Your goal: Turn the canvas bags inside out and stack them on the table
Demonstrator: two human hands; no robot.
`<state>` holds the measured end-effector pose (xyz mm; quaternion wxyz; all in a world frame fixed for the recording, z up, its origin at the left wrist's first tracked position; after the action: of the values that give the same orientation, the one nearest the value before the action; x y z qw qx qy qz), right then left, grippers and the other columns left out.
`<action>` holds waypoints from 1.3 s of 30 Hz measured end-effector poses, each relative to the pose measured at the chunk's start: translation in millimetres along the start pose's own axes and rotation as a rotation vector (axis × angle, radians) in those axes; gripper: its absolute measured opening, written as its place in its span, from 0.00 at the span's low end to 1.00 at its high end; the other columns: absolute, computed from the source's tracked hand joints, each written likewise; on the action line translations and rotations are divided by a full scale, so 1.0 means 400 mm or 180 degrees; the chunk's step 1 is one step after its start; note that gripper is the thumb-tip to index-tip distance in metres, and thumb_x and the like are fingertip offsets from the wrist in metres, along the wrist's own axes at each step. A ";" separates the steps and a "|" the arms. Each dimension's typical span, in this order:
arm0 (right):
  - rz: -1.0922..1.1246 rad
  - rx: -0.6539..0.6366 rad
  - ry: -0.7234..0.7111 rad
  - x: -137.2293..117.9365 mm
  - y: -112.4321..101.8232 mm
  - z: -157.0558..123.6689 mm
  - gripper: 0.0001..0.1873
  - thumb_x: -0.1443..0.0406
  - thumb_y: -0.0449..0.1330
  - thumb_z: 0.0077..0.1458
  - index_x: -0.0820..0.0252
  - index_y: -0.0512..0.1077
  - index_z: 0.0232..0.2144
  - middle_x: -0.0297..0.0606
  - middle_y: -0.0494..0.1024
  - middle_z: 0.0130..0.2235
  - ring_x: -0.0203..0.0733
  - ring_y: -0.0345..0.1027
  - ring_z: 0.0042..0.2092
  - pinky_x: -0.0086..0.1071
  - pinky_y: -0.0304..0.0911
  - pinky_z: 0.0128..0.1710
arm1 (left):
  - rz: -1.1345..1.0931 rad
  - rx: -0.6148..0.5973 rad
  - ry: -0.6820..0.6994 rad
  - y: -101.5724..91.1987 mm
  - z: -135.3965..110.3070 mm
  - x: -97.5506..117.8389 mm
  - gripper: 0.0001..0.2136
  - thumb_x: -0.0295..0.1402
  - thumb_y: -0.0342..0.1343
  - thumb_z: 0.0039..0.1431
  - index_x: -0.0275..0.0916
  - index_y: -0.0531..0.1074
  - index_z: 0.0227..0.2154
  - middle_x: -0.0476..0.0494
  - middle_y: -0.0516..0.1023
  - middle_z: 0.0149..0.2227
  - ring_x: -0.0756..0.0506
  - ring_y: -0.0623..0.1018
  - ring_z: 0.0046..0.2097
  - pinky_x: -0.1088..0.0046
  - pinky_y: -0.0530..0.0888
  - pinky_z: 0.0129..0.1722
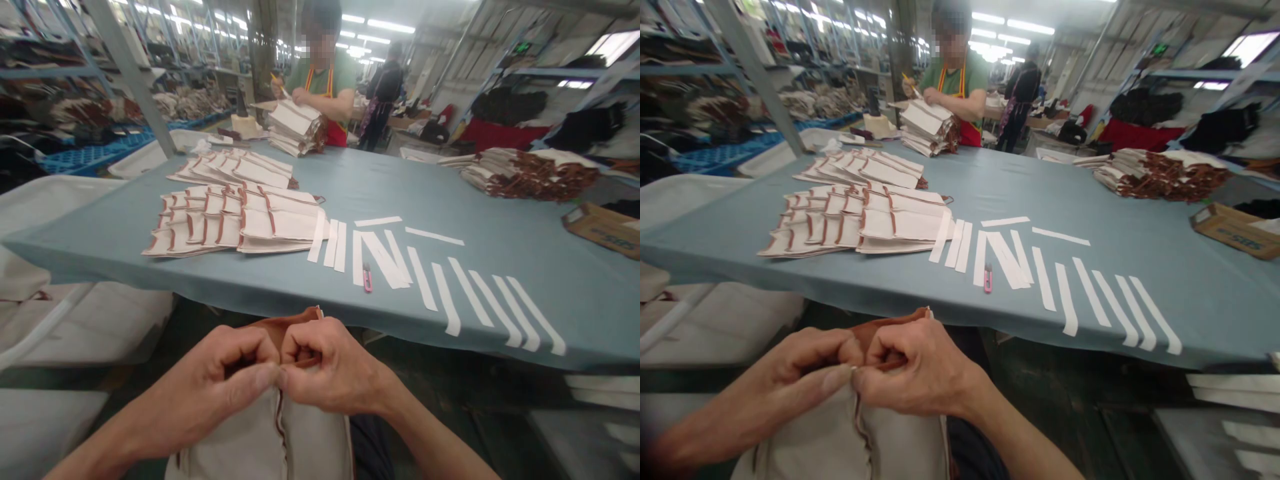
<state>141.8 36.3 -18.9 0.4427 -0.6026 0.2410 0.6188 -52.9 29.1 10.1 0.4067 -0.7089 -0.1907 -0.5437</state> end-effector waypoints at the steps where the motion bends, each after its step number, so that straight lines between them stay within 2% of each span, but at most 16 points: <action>1: 0.0010 -0.0061 0.0024 0.001 -0.003 -0.001 0.15 0.64 0.69 0.53 0.58 0.66 0.22 0.23 0.63 0.21 0.29 0.52 0.24 0.24 0.47 0.23 | -0.0135 -0.0078 -0.0120 0.001 -0.002 -0.008 0.17 0.45 0.55 0.68 0.41 0.65 0.26 0.55 0.63 0.27 0.51 0.63 0.28 0.77 0.61 0.26; 4: 0.0172 -0.0457 0.0185 0.004 -0.015 -0.006 0.12 0.62 0.68 0.58 0.58 0.71 0.26 0.24 0.66 0.22 0.30 0.55 0.24 0.24 0.49 0.22 | -0.0262 -0.0285 -0.0309 0.003 -0.006 -0.027 0.16 0.45 0.57 0.67 0.41 0.67 0.28 0.55 0.63 0.27 0.51 0.61 0.28 0.78 0.59 0.25; 6: 0.0194 -0.0582 0.0174 0.001 -0.022 -0.012 0.08 0.65 0.67 0.57 0.59 0.72 0.29 0.24 0.68 0.24 0.30 0.57 0.24 0.23 0.52 0.23 | -0.0202 -0.0347 -0.0344 0.003 -0.009 -0.035 0.15 0.43 0.56 0.67 0.41 0.67 0.28 0.55 0.64 0.27 0.51 0.61 0.27 0.78 0.59 0.25; 10: -0.0094 -0.0384 -0.0122 -0.010 -0.025 -0.018 0.07 0.72 0.66 0.50 0.58 0.71 0.28 0.22 0.68 0.25 0.29 0.56 0.24 0.23 0.54 0.26 | 0.0189 -0.0198 -0.0242 -0.002 -0.015 -0.038 0.11 0.35 0.53 0.65 0.41 0.67 0.26 0.56 0.64 0.26 0.52 0.62 0.27 0.78 0.60 0.25; 14: -0.0546 -0.0303 -0.0280 -0.022 -0.023 -0.014 0.08 0.72 0.65 0.51 0.56 0.70 0.28 0.22 0.65 0.24 0.30 0.54 0.24 0.25 0.54 0.26 | 0.0801 0.0020 0.0084 -0.007 -0.019 -0.027 0.08 0.27 0.52 0.61 0.41 0.67 0.25 0.56 0.68 0.26 0.52 0.66 0.27 0.77 0.60 0.26; 18: -0.0666 -0.0277 -0.0285 -0.023 -0.028 -0.003 0.07 0.71 0.64 0.54 0.56 0.70 0.29 0.23 0.66 0.24 0.31 0.56 0.25 0.25 0.52 0.25 | 0.1403 0.0250 0.0516 -0.012 -0.015 -0.015 0.09 0.25 0.51 0.62 0.41 0.70 0.27 0.56 0.73 0.26 0.52 0.72 0.29 0.76 0.63 0.31; 20: -0.0609 -0.0279 -0.0249 -0.017 -0.031 0.004 0.07 0.70 0.65 0.55 0.57 0.70 0.29 0.24 0.69 0.25 0.32 0.58 0.25 0.25 0.54 0.26 | 0.1405 0.0300 0.0600 -0.016 -0.010 -0.012 0.09 0.25 0.51 0.61 0.41 0.70 0.26 0.57 0.69 0.24 0.52 0.69 0.27 0.76 0.61 0.29; 23: -0.0496 -0.0228 -0.0289 -0.009 -0.034 0.011 0.07 0.68 0.66 0.56 0.57 0.71 0.29 0.25 0.72 0.26 0.32 0.61 0.27 0.25 0.57 0.29 | 0.1068 0.0176 0.0412 -0.019 -0.003 -0.011 0.10 0.27 0.51 0.61 0.40 0.70 0.25 0.58 0.66 0.23 0.53 0.65 0.25 0.78 0.60 0.24; 25: -0.0529 -0.0243 -0.0286 -0.008 -0.033 0.013 0.06 0.68 0.66 0.57 0.58 0.72 0.29 0.26 0.74 0.28 0.33 0.63 0.28 0.26 0.59 0.31 | 0.0924 0.0172 0.0363 -0.019 -0.002 -0.009 0.11 0.27 0.51 0.63 0.40 0.73 0.26 0.57 0.69 0.23 0.53 0.66 0.24 0.79 0.61 0.23; 28: -0.0779 -0.0288 -0.0336 -0.013 -0.026 0.011 0.06 0.70 0.66 0.56 0.57 0.72 0.30 0.27 0.76 0.29 0.33 0.64 0.28 0.27 0.60 0.33 | 0.0993 0.0335 0.0550 -0.020 -0.010 -0.008 0.11 0.24 0.51 0.61 0.39 0.76 0.28 0.56 0.74 0.25 0.53 0.70 0.25 0.79 0.63 0.25; 31: -0.1087 -0.0201 -0.0561 -0.020 -0.019 0.008 0.07 0.72 0.65 0.56 0.56 0.72 0.30 0.28 0.76 0.28 0.35 0.65 0.29 0.29 0.61 0.34 | 0.1156 0.0382 0.0637 -0.021 -0.018 -0.017 0.10 0.23 0.52 0.60 0.40 0.75 0.28 0.56 0.73 0.25 0.53 0.68 0.25 0.77 0.62 0.26; 35: -0.1325 -0.0131 -0.0782 -0.021 -0.014 0.007 0.07 0.71 0.64 0.58 0.55 0.72 0.31 0.30 0.80 0.29 0.37 0.69 0.31 0.32 0.62 0.37 | 0.1408 0.0388 0.0512 -0.022 -0.024 -0.032 0.09 0.24 0.53 0.58 0.41 0.75 0.27 0.57 0.74 0.25 0.53 0.71 0.27 0.76 0.63 0.29; 39: -0.1487 0.0051 -0.0903 -0.030 -0.012 0.009 0.06 0.71 0.64 0.60 0.56 0.74 0.33 0.33 0.85 0.33 0.38 0.75 0.33 0.34 0.66 0.43 | 0.1214 0.0542 0.0516 -0.019 -0.033 -0.040 0.11 0.27 0.52 0.65 0.41 0.75 0.28 0.57 0.76 0.26 0.52 0.74 0.28 0.75 0.66 0.31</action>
<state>142.4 38.7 -5.7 0.6074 -0.5456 0.0359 0.5763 -71.8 26.2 -1.0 0.5745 -0.6493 -0.0651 -0.4941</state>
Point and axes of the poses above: each hand's wrist, its own z-axis towards the middle knuckle, its own y-axis out of the palm, x = y × z, the point moved 2 cm from there along z, towards the middle knuckle
